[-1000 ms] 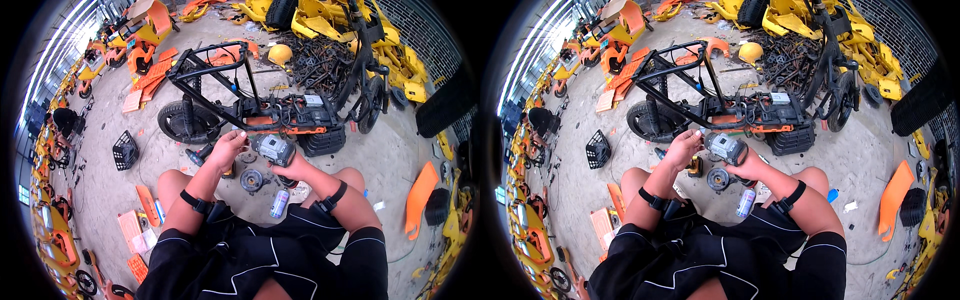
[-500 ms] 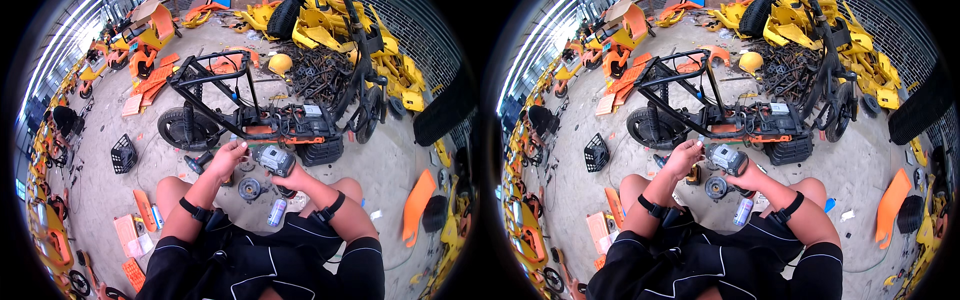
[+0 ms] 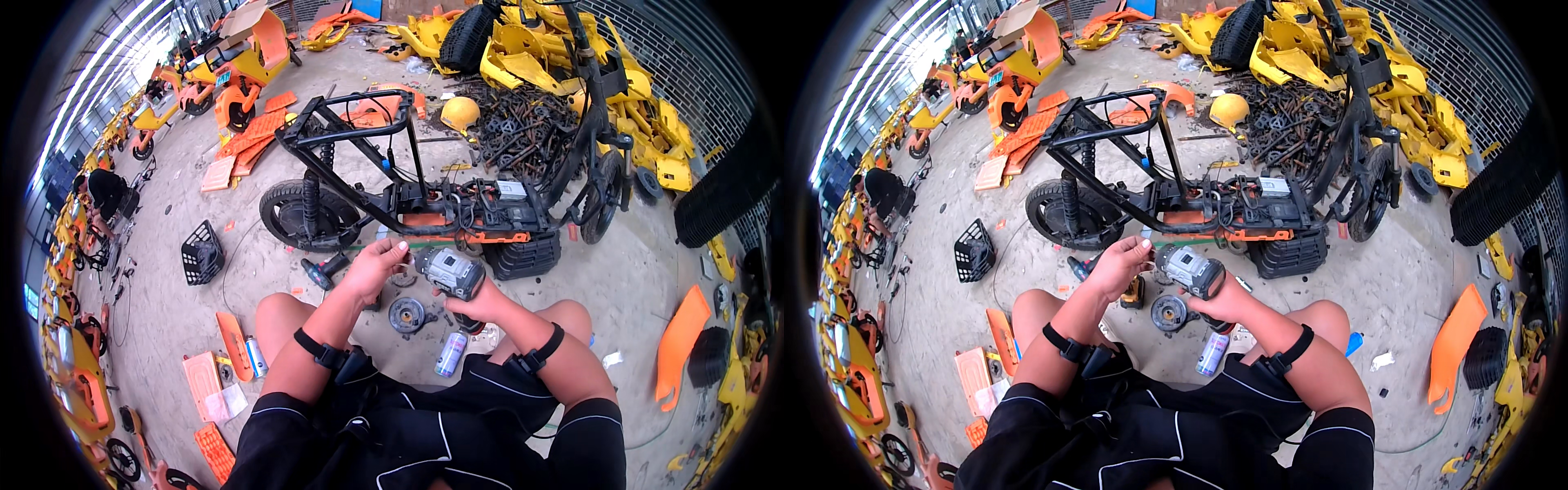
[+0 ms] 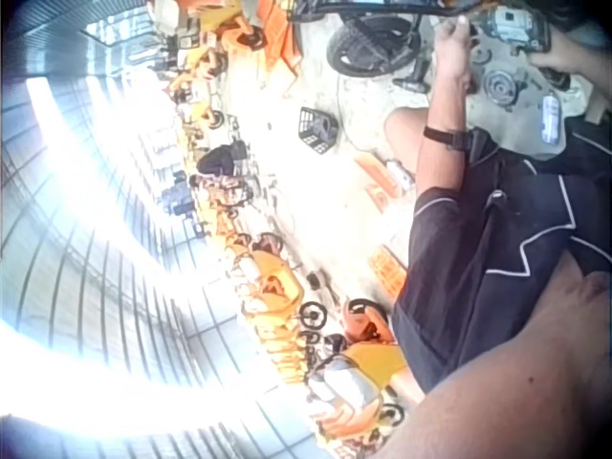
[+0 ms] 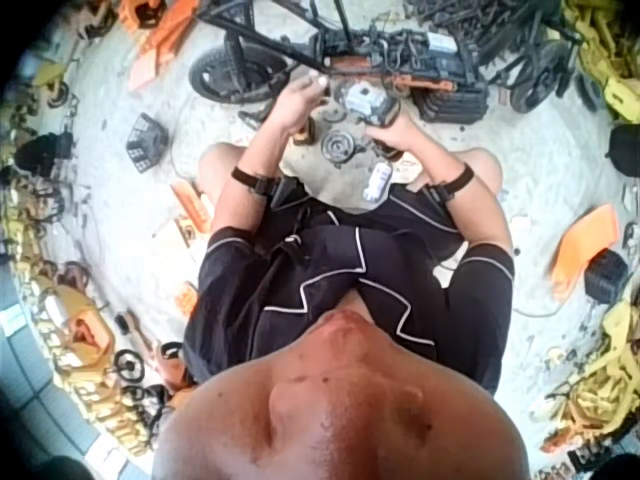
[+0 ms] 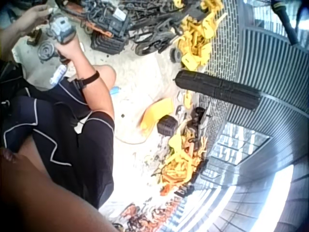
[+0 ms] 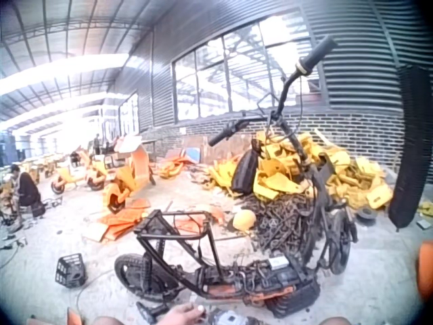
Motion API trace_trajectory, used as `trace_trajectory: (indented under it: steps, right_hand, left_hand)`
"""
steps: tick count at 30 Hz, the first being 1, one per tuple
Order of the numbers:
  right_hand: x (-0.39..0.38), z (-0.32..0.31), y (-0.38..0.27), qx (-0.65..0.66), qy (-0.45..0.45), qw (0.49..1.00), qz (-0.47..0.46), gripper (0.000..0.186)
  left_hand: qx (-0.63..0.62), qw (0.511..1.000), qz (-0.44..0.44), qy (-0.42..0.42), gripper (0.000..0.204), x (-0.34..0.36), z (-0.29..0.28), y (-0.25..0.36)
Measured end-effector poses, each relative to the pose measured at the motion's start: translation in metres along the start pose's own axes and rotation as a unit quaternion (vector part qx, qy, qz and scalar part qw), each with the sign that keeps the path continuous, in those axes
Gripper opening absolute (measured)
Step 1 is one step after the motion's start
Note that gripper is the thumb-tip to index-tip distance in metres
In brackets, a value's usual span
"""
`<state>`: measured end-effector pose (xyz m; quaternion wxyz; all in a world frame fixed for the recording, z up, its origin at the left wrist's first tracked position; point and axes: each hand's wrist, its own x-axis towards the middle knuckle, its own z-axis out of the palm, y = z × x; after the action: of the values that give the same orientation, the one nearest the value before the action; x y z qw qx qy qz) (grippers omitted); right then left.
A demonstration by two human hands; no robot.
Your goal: The person holds a spray can and a power drill, then sets them down to work on a motorcycle frame by hand, pulling at wires and components before picking the power drill back up to work on a small part.
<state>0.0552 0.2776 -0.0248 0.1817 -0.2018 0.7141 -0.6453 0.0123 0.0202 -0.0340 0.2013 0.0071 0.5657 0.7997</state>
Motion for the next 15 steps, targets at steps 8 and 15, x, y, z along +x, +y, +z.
trace_trajectory:
  steps: [8, 15]
  right_hand:
    - [-0.003, -0.003, 0.009, -0.085, 0.025, 0.996, -0.017, 0.032]
    - [-0.005, 0.001, 0.002, -0.029, 0.018, 0.999, -0.030, 0.047]
  left_hand:
    - [0.005, 1.000, 0.002, 0.002, 0.023, -0.001, 0.004, 0.000]
    - [0.004, 1.000, 0.000, 0.001, 0.022, -0.005, 0.006, 0.001]
